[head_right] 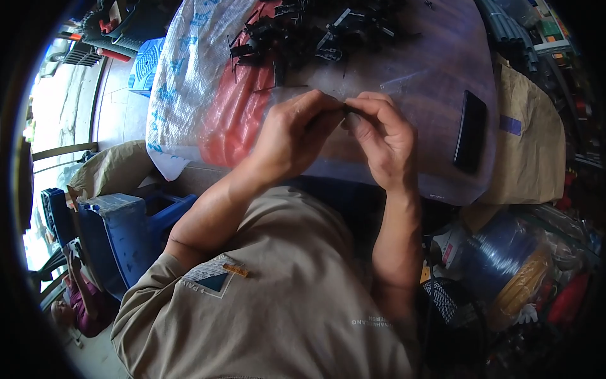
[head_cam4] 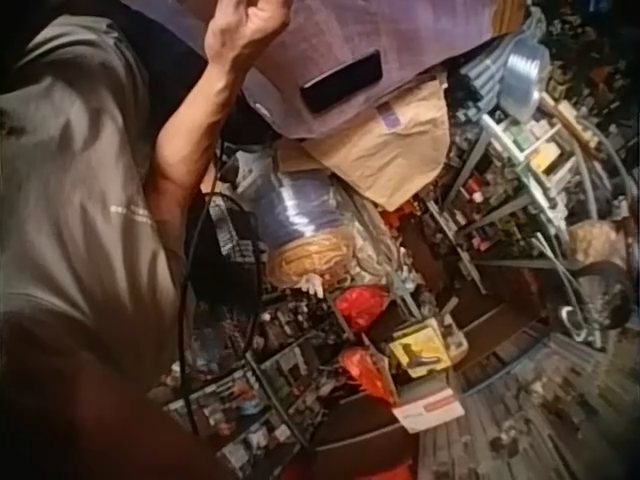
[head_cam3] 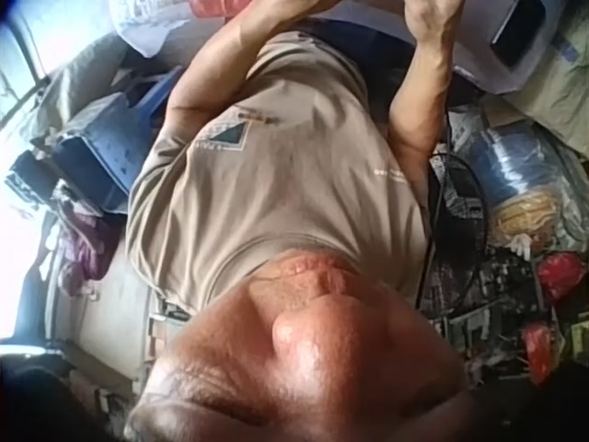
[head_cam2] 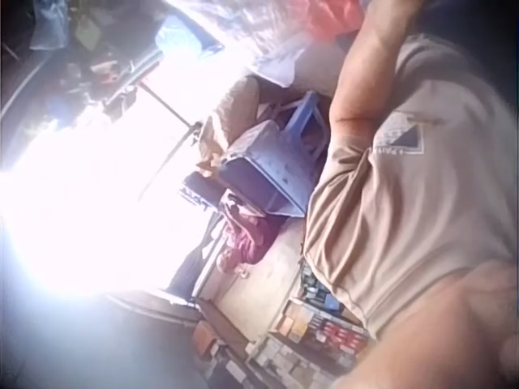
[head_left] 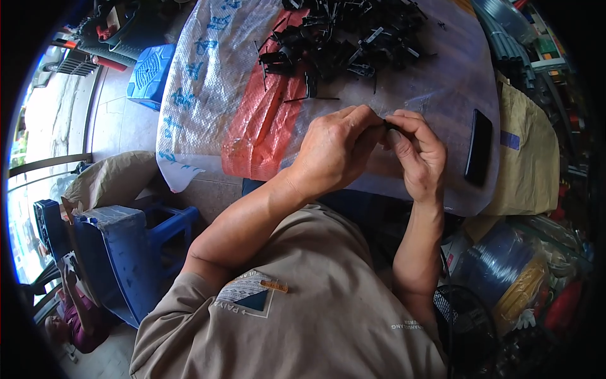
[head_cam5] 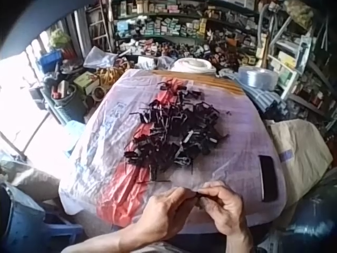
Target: Manually assembling small black plastic components at a workbench.
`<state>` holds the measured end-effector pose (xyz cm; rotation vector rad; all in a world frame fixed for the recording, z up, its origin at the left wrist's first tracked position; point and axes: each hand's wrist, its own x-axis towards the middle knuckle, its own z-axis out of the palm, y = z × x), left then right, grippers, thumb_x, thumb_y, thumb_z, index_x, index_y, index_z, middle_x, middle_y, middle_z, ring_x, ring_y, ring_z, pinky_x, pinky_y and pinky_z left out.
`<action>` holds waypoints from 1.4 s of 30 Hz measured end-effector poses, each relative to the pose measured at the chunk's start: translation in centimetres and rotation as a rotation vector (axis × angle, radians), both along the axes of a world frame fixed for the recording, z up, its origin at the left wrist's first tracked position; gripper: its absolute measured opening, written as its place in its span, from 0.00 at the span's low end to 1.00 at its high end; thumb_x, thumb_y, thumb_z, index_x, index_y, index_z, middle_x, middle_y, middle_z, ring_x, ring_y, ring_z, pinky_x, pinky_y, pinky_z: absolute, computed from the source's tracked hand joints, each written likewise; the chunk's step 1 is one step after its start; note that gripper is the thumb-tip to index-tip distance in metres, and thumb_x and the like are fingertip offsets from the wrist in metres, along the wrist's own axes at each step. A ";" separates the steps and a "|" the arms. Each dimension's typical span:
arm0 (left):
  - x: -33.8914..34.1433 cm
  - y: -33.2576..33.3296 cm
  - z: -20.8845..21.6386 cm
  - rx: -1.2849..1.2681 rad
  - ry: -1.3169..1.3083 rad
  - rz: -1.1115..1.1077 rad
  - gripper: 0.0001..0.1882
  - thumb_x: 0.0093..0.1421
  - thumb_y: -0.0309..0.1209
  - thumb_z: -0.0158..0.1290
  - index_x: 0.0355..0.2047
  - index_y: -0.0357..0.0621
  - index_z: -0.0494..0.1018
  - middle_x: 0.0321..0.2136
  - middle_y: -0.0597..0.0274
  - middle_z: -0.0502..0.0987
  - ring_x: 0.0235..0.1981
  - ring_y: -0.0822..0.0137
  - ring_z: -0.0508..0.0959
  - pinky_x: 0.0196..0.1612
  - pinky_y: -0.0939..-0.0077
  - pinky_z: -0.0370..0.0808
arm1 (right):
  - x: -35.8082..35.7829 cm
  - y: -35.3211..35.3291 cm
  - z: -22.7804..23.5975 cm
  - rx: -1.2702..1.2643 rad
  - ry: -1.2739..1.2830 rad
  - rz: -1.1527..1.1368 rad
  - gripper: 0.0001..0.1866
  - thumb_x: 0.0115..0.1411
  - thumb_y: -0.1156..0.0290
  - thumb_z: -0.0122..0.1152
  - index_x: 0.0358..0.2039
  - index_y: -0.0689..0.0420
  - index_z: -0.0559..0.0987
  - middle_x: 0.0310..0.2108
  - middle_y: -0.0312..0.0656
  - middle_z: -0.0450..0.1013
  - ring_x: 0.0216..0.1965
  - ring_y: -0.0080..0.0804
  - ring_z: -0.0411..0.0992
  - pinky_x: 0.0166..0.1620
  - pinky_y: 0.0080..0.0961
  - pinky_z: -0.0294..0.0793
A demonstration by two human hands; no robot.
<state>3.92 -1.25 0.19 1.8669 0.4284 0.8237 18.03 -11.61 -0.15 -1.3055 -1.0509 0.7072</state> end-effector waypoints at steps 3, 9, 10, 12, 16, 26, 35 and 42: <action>-0.1 0.0 -0.2 0.061 0.021 0.013 0.04 0.57 0.20 0.53 0.34 0.37 0.73 0.26 0.53 0.76 0.27 0.59 0.78 0.30 0.73 0.73 | -0.2 0.1 -0.1 -0.001 0.018 -0.006 0.08 0.60 0.82 0.54 0.41 0.65 0.76 0.40 0.39 0.70 0.35 0.22 0.71 0.39 0.16 0.71; 0.0 -0.4 0.0 0.074 -0.019 0.051 0.03 0.53 0.23 0.55 0.27 0.39 0.71 0.24 0.52 0.75 0.28 0.49 0.77 0.30 0.62 0.73 | -0.6 0.3 -1.0 0.083 0.070 -0.013 0.08 0.59 0.83 0.53 0.39 0.64 0.76 0.38 0.36 0.71 0.35 0.19 0.69 0.39 0.15 0.69; 0.0 -0.6 0.0 0.078 -0.028 0.069 0.03 0.52 0.23 0.55 0.27 0.39 0.71 0.24 0.52 0.74 0.27 0.48 0.77 0.29 0.62 0.73 | -0.5 0.2 -1.3 0.080 0.073 -0.014 0.08 0.59 0.83 0.53 0.39 0.64 0.76 0.38 0.36 0.71 0.35 0.19 0.69 0.39 0.15 0.69; 0.1 -0.8 -0.2 0.080 -0.036 0.086 0.04 0.52 0.22 0.55 0.27 0.39 0.71 0.24 0.52 0.74 0.27 0.48 0.77 0.29 0.62 0.73 | -0.2 0.2 -1.7 0.112 0.053 0.011 0.09 0.58 0.83 0.52 0.39 0.64 0.76 0.39 0.35 0.71 0.35 0.18 0.68 0.40 0.15 0.69; 0.1 -1.3 -1.6 -0.035 -0.097 0.096 0.03 0.55 0.23 0.55 0.30 0.39 0.72 0.24 0.54 0.74 0.24 0.57 0.76 0.27 0.68 0.71 | -0.6 0.2 -0.8 0.095 0.025 -0.015 0.10 0.58 0.82 0.52 0.40 0.63 0.76 0.39 0.35 0.71 0.36 0.18 0.68 0.40 0.15 0.69; -2.0 0.4 1.0 -0.931 0.131 -0.312 0.12 0.64 0.32 0.52 0.39 0.32 0.71 0.27 0.64 0.76 0.28 0.74 0.74 0.31 0.77 0.72 | 0.6 -1.6 0.5 -0.219 0.092 0.134 0.06 0.61 0.75 0.59 0.37 0.62 0.76 0.27 0.32 0.73 0.28 0.17 0.70 0.32 0.11 0.68; -3.0 1.8 0.8 -0.120 0.226 -0.329 0.16 0.57 0.28 0.56 0.45 0.34 0.71 0.30 0.53 0.78 0.31 0.68 0.79 0.35 0.74 0.74 | -0.6 -0.9 1.6 -0.304 0.135 0.188 0.04 0.60 0.77 0.57 0.35 0.63 0.76 0.26 0.35 0.75 0.24 0.17 0.72 0.28 0.14 0.71; -3.7 2.3 0.9 -0.078 0.255 -0.201 0.15 0.56 0.32 0.57 0.40 0.34 0.73 0.27 0.52 0.77 0.29 0.62 0.79 0.33 0.70 0.74 | -1.3 1.0 2.1 -0.311 0.064 0.228 0.05 0.59 0.77 0.58 0.36 0.63 0.75 0.25 0.33 0.73 0.24 0.14 0.69 0.29 0.14 0.69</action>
